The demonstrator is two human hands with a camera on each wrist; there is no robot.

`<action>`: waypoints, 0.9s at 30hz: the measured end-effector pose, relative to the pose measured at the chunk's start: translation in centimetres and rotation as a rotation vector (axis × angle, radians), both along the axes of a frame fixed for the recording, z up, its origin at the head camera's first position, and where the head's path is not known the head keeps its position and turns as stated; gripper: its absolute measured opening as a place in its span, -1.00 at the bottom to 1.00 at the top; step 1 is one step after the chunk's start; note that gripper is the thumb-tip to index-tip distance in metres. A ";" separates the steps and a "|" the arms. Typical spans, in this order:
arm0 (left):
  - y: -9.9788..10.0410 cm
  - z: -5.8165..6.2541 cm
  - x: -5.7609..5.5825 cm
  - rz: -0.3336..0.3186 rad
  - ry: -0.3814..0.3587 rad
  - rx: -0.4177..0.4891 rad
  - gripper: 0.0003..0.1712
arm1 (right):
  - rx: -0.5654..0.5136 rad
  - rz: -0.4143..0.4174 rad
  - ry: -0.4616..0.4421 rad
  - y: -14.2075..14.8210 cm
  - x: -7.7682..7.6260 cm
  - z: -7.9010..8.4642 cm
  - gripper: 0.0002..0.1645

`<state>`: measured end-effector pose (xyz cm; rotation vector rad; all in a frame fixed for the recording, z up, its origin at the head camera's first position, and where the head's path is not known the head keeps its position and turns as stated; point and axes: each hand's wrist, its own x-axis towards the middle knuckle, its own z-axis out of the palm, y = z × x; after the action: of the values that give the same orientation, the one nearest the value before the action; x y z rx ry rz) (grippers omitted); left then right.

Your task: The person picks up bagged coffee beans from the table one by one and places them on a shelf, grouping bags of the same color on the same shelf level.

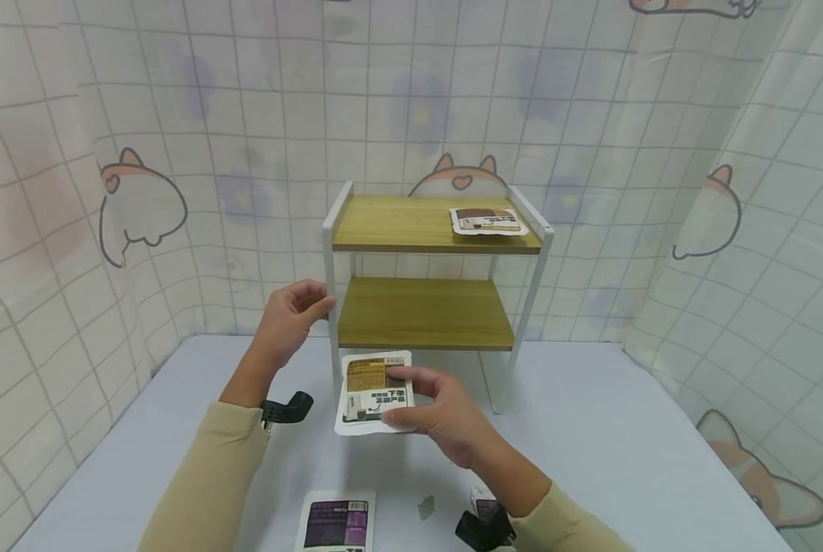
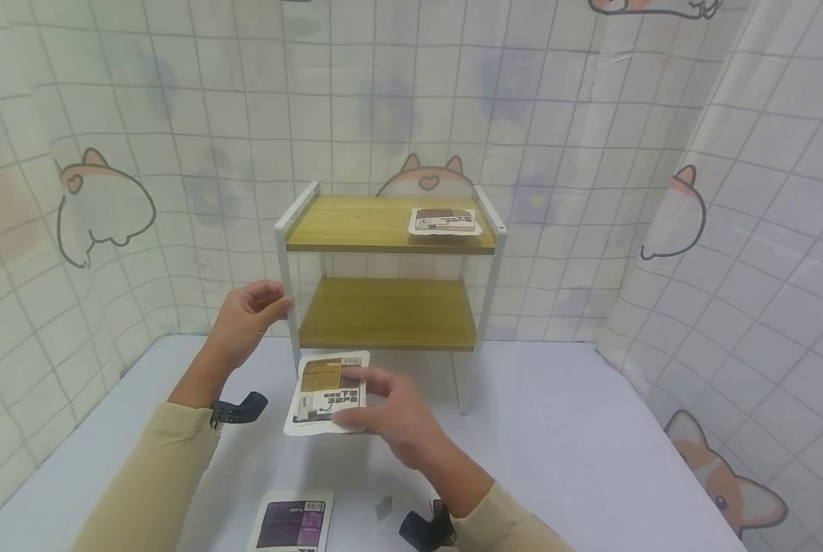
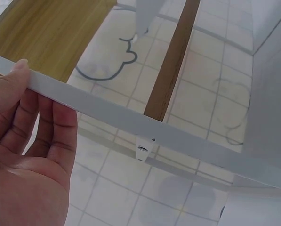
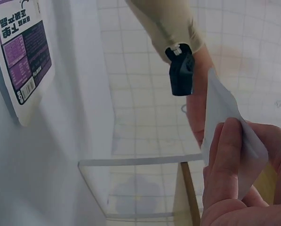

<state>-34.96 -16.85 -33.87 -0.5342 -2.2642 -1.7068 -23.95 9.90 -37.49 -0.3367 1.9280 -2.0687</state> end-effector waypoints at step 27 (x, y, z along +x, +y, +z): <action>0.3 0.2 0.3 0.024 0.001 -0.010 -0.65 | -0.065 0.040 0.021 1.0 0.8 5.2 -0.21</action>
<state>-34.70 -16.54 -33.68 -0.5075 -2.2703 -1.6848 -23.15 10.89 -32.27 -0.4090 1.8533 -2.1140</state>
